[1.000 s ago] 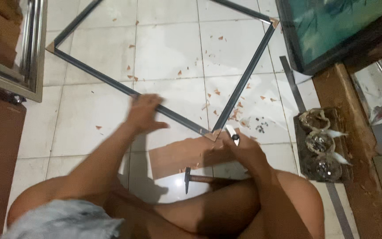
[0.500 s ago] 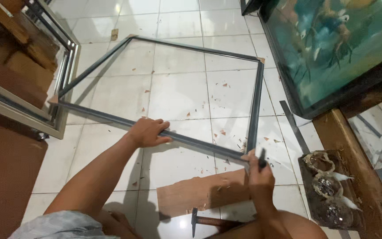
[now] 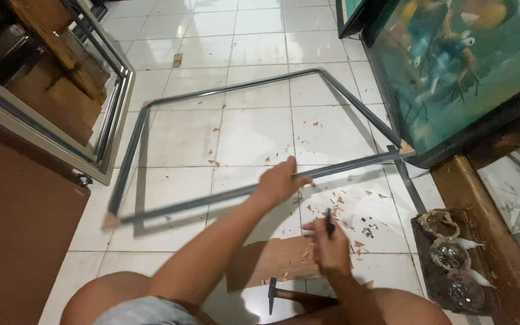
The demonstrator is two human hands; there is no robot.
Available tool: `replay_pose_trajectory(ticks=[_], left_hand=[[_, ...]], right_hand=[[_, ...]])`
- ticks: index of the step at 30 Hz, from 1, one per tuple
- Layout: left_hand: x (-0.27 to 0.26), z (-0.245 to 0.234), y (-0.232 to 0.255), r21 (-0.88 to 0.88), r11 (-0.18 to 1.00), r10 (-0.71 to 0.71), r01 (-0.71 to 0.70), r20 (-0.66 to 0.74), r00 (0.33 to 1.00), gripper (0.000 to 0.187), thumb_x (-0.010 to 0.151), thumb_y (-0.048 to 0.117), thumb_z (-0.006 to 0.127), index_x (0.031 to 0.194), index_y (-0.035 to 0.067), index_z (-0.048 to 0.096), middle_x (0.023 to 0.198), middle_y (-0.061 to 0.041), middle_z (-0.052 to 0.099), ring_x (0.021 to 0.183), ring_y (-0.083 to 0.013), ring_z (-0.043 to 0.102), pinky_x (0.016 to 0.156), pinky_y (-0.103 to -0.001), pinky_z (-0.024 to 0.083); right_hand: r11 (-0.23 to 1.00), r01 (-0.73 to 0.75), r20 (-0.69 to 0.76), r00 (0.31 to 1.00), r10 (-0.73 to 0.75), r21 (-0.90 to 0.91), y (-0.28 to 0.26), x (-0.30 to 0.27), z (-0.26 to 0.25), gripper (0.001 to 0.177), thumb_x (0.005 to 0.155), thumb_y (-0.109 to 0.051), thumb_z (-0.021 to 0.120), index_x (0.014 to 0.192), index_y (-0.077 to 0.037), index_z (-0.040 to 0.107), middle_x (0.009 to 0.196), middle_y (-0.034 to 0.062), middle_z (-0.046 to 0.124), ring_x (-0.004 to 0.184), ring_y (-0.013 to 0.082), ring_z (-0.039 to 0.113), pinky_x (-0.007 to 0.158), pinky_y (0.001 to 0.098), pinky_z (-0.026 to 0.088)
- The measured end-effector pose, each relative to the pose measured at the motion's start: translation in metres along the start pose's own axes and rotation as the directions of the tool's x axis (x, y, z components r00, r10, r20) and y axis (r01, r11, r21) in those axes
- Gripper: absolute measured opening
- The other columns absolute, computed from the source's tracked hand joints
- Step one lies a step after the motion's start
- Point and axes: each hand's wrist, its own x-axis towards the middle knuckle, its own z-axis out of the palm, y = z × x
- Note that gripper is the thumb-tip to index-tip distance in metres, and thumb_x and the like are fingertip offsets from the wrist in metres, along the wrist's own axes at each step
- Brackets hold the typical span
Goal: The person assembles a metal frame on the floor, using a small tool to secure the corners and then placing the finished frame against a wall with other frames.
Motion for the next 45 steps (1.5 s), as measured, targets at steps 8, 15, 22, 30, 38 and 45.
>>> replay_pose_trajectory(ticks=[8,15,22,30,38,45], left_hand=[[0.053,0.055,0.016,-0.649,0.720,-0.213,0.244,0.128,0.969,0.035,0.100,0.052,0.051,0.112,0.019,0.045,0.085,-0.006,0.061,0.077,-0.0189,0.055,0.071,-0.034,0.040],[0.074,0.048,-0.024,-0.693,0.715,0.021,0.087,0.146,0.989,0.080,0.102,0.067,0.046,0.159,0.011,0.037,0.155,-0.028,0.045,0.146,-0.0482,0.041,0.121,-0.059,0.031],[-0.022,-0.006,-0.113,0.099,0.995,0.005,-0.033,0.273,0.962,0.059,0.096,0.047,0.060,0.146,0.017,0.052,0.146,-0.019,0.057,0.138,-0.0451,0.052,0.114,-0.060,0.041],[-0.076,0.017,-0.181,0.251,0.959,0.022,-0.133,0.402,0.915,0.066,0.062,0.017,0.095,0.123,0.028,0.071,0.147,-0.006,0.050,0.141,-0.0396,0.042,0.101,-0.057,0.053],[-0.079,0.053,-0.212,0.345,0.887,0.092,-0.308,0.521,0.849,0.036,0.065,0.031,0.093,0.090,0.025,0.069,0.096,0.000,0.074,0.105,-0.0306,0.072,0.089,-0.051,0.057],[-0.098,0.049,-0.214,0.228,0.886,0.279,-0.405,0.436,0.856,0.038,0.070,0.035,0.090,0.093,0.024,0.062,0.101,0.000,0.072,0.106,-0.0340,0.070,0.091,-0.054,0.056]], right_hand=[[0.986,-0.113,0.386,0.921,0.056,0.126,0.038,0.013,0.038,0.061,0.094,-0.045,0.059,0.149,-0.021,0.054,0.056,0.0061,0.036,0.045,0.0179,0.039,0.037,0.0337,0.043],[0.989,-0.028,0.425,0.904,-0.036,0.144,-0.007,0.034,0.043,0.065,0.106,-0.052,0.046,0.149,-0.003,0.047,0.065,0.0045,0.048,0.043,0.0133,0.048,0.039,0.0273,0.049],[0.968,-0.096,0.293,0.956,0.025,0.230,0.006,0.108,0.033,0.053,0.109,-0.040,0.044,0.157,-0.018,0.042,0.136,0.0070,0.052,0.101,0.0214,0.057,0.075,0.0359,0.055],[0.990,-0.085,0.208,0.976,0.059,0.116,0.031,0.095,0.012,0.049,0.107,-0.039,0.050,0.150,-0.016,0.044,0.148,0.0104,0.060,0.116,0.0339,0.067,0.083,0.0460,0.060],[0.303,0.505,0.554,0.826,0.103,-0.808,0.074,0.048,-0.011,0.060,0.087,-0.048,0.073,0.139,-0.023,0.058,0.145,0.0092,0.061,0.139,0.0366,0.053,0.120,0.0505,0.039],[0.322,0.599,0.659,0.743,0.119,-0.733,0.047,0.018,0.012,0.049,0.085,-0.037,0.074,0.129,-0.018,0.062,0.128,0.0153,0.068,0.125,0.0376,0.061,0.106,0.0478,0.048]])
